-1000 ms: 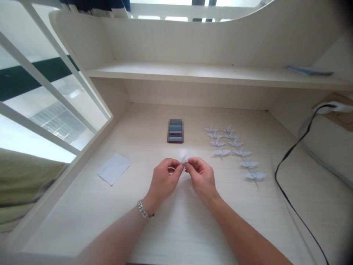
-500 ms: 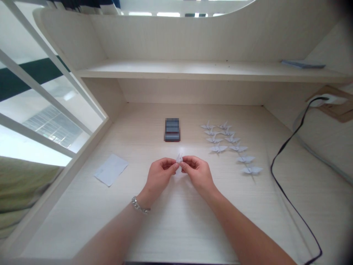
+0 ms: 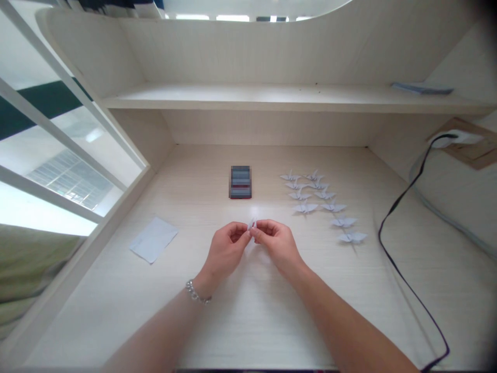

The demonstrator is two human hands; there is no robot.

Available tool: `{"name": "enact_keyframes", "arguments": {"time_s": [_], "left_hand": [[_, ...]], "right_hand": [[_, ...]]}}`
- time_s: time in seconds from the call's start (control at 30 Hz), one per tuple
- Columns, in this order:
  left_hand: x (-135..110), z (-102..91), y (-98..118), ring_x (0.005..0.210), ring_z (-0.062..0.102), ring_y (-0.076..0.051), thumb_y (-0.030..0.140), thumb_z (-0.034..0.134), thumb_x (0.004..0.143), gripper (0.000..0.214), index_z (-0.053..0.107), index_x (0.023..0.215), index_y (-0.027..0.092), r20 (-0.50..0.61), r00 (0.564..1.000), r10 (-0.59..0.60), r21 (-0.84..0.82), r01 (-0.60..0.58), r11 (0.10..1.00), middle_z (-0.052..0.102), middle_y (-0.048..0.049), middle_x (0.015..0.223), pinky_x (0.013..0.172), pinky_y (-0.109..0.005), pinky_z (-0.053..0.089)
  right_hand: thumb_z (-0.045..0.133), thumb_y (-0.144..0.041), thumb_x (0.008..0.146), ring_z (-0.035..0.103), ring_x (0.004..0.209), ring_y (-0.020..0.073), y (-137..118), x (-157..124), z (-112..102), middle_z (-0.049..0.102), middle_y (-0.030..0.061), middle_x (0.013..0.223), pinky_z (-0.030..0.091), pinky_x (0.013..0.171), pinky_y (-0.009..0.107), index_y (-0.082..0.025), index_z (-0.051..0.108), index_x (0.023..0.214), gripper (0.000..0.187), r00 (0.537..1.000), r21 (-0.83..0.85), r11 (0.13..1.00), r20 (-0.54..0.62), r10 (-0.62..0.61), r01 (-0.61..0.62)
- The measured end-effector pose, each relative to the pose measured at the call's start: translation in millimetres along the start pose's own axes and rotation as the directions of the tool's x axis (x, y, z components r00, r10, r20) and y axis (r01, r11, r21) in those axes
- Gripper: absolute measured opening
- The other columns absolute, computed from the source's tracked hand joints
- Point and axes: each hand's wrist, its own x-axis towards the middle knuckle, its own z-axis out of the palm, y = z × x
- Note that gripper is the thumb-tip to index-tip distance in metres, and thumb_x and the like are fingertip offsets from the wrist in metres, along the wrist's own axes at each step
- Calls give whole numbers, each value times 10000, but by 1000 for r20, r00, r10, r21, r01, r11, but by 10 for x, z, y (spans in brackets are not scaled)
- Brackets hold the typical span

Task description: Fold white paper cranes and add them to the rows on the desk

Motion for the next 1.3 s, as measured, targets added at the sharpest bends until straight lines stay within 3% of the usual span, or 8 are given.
{"name": "enact_keyframes", "arguments": {"time_s": [0.17,0.53,0.77,1.03,1.3], "left_hand": [[-17,12,-25,717,624,-152,330,586,767,213,643,831,135,-4,1000,29,14,-29,999,677,-63,794,653,-252,492],[-44,32,6,710,630,-156,325,597,755,201,647,820,141,-1,1000,7,3,-7,1000,686,-61,789,643,-251,496],[-37,38,-6,708,615,-151,320,595,754,204,649,822,136,32,999,-9,-29,10,1000,680,-62,786,650,-257,488],[-14,35,-20,692,598,-147,308,609,742,188,645,791,131,71,997,-32,-60,36,998,662,-57,760,643,-256,479],[-26,42,24,683,594,-140,299,613,740,178,651,789,132,76,996,-49,-80,55,995,668,-54,762,630,-242,467]], "right_hand": [[717,-332,629,558,592,123,0,-7,0,655,29,663,447,562,248,-145,678,722,213,999,-37,999,-43,21,-23],[720,-330,629,559,590,128,-3,1,-11,643,19,643,471,590,270,-156,676,705,195,994,-27,998,-94,-64,62],[754,-310,591,581,610,126,-12,9,-32,658,19,674,489,602,267,-154,676,715,214,996,65,998,-90,-16,22],[751,-328,586,567,565,129,-24,22,-60,648,27,624,491,565,269,-147,683,703,227,994,-27,999,-96,-48,46],[753,-290,586,564,559,125,-52,13,-61,650,17,607,480,567,264,-155,685,666,170,994,-3,999,-100,-46,46]]}}
